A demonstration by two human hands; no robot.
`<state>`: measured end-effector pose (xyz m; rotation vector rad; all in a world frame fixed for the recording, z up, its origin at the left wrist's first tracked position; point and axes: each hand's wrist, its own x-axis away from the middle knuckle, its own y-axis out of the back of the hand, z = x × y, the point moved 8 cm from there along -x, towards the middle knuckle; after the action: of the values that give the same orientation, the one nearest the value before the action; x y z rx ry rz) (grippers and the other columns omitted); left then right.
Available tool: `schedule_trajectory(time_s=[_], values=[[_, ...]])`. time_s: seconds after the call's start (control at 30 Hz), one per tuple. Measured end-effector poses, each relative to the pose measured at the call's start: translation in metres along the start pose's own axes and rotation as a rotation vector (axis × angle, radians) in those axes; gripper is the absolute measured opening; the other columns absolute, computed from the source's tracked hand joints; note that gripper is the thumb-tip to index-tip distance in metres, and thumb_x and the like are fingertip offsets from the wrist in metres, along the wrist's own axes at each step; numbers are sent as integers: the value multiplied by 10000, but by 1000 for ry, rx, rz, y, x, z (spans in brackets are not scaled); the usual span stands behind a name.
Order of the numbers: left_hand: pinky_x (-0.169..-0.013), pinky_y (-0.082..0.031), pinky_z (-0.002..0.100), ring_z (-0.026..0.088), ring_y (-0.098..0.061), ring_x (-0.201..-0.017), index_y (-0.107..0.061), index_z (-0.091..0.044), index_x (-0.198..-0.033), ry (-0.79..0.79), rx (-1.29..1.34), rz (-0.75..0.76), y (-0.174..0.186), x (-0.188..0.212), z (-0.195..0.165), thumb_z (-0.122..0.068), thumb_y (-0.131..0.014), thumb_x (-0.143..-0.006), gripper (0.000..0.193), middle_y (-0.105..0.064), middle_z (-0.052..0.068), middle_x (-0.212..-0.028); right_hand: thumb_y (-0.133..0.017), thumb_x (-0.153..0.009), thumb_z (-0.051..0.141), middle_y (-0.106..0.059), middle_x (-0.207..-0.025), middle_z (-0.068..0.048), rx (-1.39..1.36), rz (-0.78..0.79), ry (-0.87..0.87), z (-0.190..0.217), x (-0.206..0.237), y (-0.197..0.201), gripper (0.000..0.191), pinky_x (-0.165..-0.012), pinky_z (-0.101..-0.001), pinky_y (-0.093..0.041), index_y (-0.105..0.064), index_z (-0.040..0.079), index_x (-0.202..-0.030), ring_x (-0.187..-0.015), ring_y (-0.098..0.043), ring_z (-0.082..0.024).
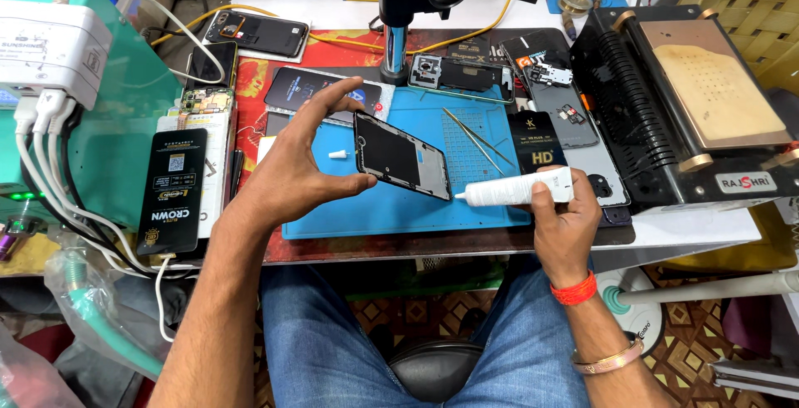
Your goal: The person holds a disassembled phone frame and uses a white adhesive tube to apply a bead of glue around the frame's edge, rotating the frame to reach all sides. They then cap the tube, set it down, and pick up a replacement phone back panel to align with the frame.
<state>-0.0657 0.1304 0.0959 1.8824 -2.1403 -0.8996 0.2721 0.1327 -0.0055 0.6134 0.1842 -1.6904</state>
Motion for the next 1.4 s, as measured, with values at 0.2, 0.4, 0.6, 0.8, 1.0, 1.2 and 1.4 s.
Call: schedule_trajectory(time_s=[0.2,0.4,0.6,0.8,1.0,1.2,1.4], values=[[-1205,-361,481,298,-474,-1455,-389,-197,-1566,5,4,1,0,0,-1,-158,-909,-639,1064,-595,130,-1434,-660,-1077,254,-668,-983,-39,42,-11,37,3,1,2,277,-794,-242,-573,-622,-14,-1139,-897,-641,-89],[-1203,-361,486,301,-469,-1459,-387,-206,-1565,16,-6,2,0,0,-1,-163,-913,-638,1067,-596,126,-1435,-653,-1068,254,-671,-974,-42,31,3,9,3,1,1,270,-782,-244,-590,-617,-6,-1135,-889,-658,-90],[-1201,-361,488,300,-470,-1454,-389,-211,-1561,20,-13,-2,0,0,1,-164,-916,-634,1068,-597,124,-1434,-646,-1063,243,-682,-971,-46,-11,3,-8,1,-1,2,263,-783,-246,-599,-606,-6,-1135,-884,-672,-92],[-1204,-363,484,299,-472,-1458,-389,-207,-1563,6,-8,-3,0,0,0,-161,-912,-640,1063,-601,121,-1436,-651,-1076,235,-678,-985,-50,44,3,29,2,-1,3,258,-800,-247,-576,-615,-14,-1135,-905,-652,-92],[-1209,-364,472,296,-477,-1456,-385,-194,-1570,-13,-2,-4,0,0,-1,-162,-911,-646,1064,-599,121,-1438,-651,-1073,235,-677,-983,-47,25,3,22,2,1,2,259,-799,-245,-576,-614,-12,-1141,-902,-651,-91],[-1207,-364,463,288,-479,-1452,-389,-192,-1569,-10,-4,-3,0,0,1,-152,-905,-648,1057,-601,123,-1434,-654,-1069,231,-672,-989,-45,-17,7,13,5,1,0,261,-804,-249,-593,-609,-15,-1144,-905,-652,-93],[-1217,-342,464,284,-484,-1461,-399,-192,-1566,1,29,-3,1,2,4,-141,-905,-636,1060,-615,122,-1426,-654,-1070,234,-666,-1000,-45,-27,13,19,7,0,-3,266,-802,-254,-600,-610,-18,-1143,-911,-651,-93]])
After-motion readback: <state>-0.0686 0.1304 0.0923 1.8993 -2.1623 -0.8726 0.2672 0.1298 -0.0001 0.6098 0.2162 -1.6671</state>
